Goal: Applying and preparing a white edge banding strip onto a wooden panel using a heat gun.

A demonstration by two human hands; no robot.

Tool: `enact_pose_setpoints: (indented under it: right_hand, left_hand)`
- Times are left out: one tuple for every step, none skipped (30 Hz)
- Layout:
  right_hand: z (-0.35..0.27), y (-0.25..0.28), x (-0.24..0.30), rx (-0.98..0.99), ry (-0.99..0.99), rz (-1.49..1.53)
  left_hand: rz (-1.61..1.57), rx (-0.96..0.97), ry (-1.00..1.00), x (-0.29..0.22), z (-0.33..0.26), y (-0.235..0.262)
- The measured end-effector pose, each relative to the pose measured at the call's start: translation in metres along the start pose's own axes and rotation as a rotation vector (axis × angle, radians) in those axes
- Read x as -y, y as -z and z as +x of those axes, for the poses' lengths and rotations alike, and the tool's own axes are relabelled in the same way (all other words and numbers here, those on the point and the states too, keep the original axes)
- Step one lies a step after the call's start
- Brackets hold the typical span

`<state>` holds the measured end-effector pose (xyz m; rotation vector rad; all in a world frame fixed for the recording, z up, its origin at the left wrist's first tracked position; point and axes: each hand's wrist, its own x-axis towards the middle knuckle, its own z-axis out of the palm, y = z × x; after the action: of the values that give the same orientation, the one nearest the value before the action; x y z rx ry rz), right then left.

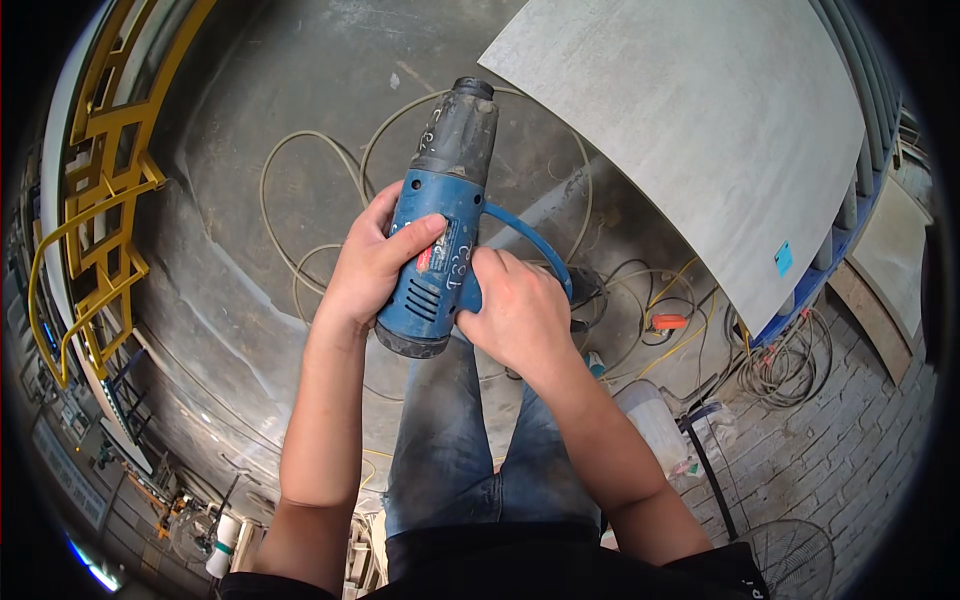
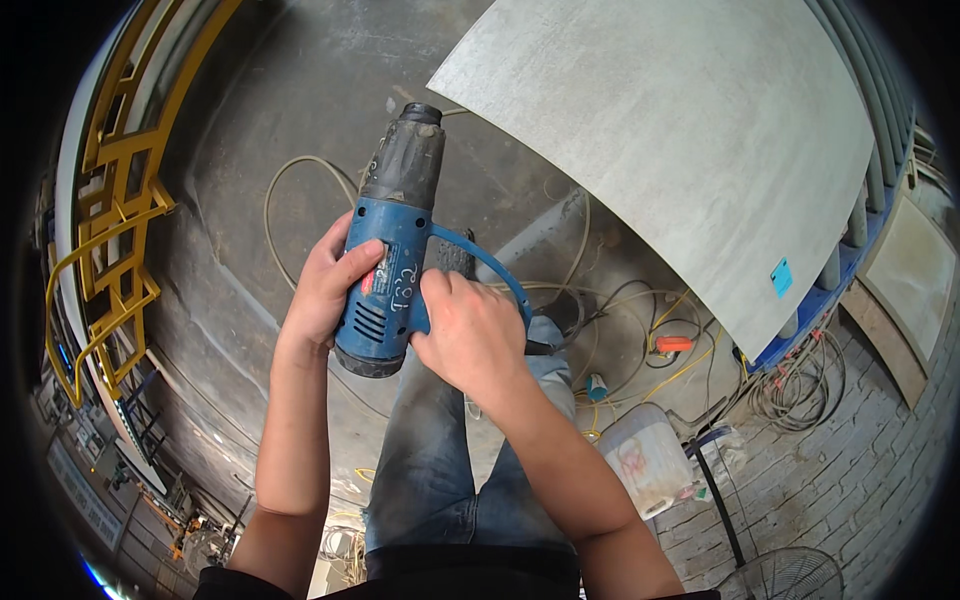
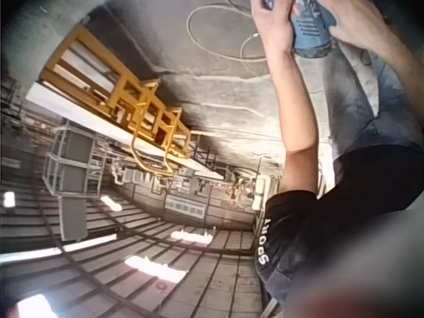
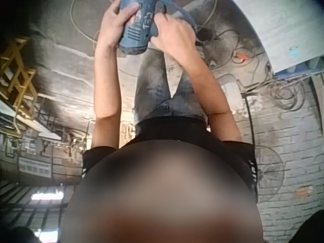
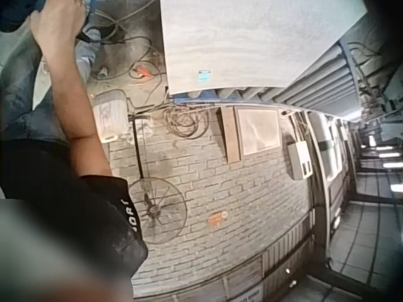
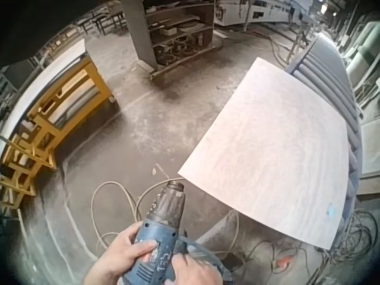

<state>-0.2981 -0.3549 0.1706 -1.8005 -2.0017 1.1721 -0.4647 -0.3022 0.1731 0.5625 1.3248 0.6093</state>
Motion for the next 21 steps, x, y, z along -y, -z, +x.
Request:
enact_pose_setpoints:
  right_hand:
    - [0.0,0.0,0.0,-0.002,0.013,-0.012]
    - [0.001,0.0,0.0,-0.002,0.013,-0.013]
    - [0.002,-0.001,0.0,-0.001,0.004,0.002]
    - [0.002,-0.001,-0.001,-0.001,-0.005,0.017]
    - [0.003,-0.001,0.0,0.0,-0.006,0.018]
    - [0.003,0.0,0.0,0.005,-0.006,0.017]
    - [0.004,0.0,0.0,0.011,-0.005,0.017]
    - [0.004,0.0,0.0,0.01,-0.006,0.018]
    - [0.005,0.0,-0.001,0.007,-0.002,0.02]
    - [0.005,0.001,-0.002,0.004,0.002,0.022]
    - [0.005,0.0,-0.001,0.007,0.003,0.024]
    - [0.006,0.0,0.0,0.009,0.001,0.025]
    - [0.007,-0.001,0.001,0.011,0.0,0.025]
    - [0.006,-0.001,0.0,0.01,-0.002,0.026]
    - [0.005,-0.001,-0.001,0.004,0.005,0.012]
    - [0.003,-0.001,-0.002,-0.002,0.012,-0.002]
    - [0.002,0.0,-0.001,-0.002,0.012,0.0]
    - [0.001,0.001,-0.001,0.004,0.003,0.002]
    - [-0.001,0.002,0.0,0.01,-0.006,0.003]
    - [-0.003,0.002,-0.001,0.009,-0.006,0.005]
    - [-0.005,0.003,-0.001,0.02,-0.028,-0.003]
  left_hand:
    - [0.002,0.005,-0.006,0.0,0.0,0.0]
    - [0.001,0.005,-0.005,0.0,0.001,0.001]
    - [0.001,0.002,-0.003,0.001,0.001,0.001]
    - [0.0,-0.002,-0.001,0.001,0.001,0.001]
    - [0.0,-0.002,0.0,0.001,0.002,0.001]
    - [-0.002,0.0,-0.001,0.0,0.002,0.001]
    - [-0.004,0.001,-0.002,0.0,0.003,0.001]
    - [-0.003,0.001,-0.001,-0.001,0.003,0.001]
    - [-0.007,0.005,0.003,-0.001,0.004,0.001]
    - [-0.01,0.01,0.007,-0.002,0.004,0.0]
    - [-0.01,0.006,0.009,-0.002,0.004,0.002]
    - [-0.014,0.006,0.01,-0.001,0.005,0.003]
    - [-0.018,0.006,0.01,-0.001,0.005,0.004]
    - [-0.016,0.007,0.011,-0.001,0.005,0.004]
    - [-0.011,0.009,0.011,0.0,0.004,0.002]
    - [-0.006,0.011,0.012,0.0,0.004,0.001]
    - [-0.004,0.01,0.012,0.0,0.003,0.001]
    - [0.001,0.007,0.016,0.0,0.002,0.0]
    - [0.007,0.003,0.019,0.001,0.001,-0.001]
    - [0.008,0.003,0.02,0.002,0.0,-0.003]
    - [0.006,0.001,0.02,0.003,-0.001,-0.006]
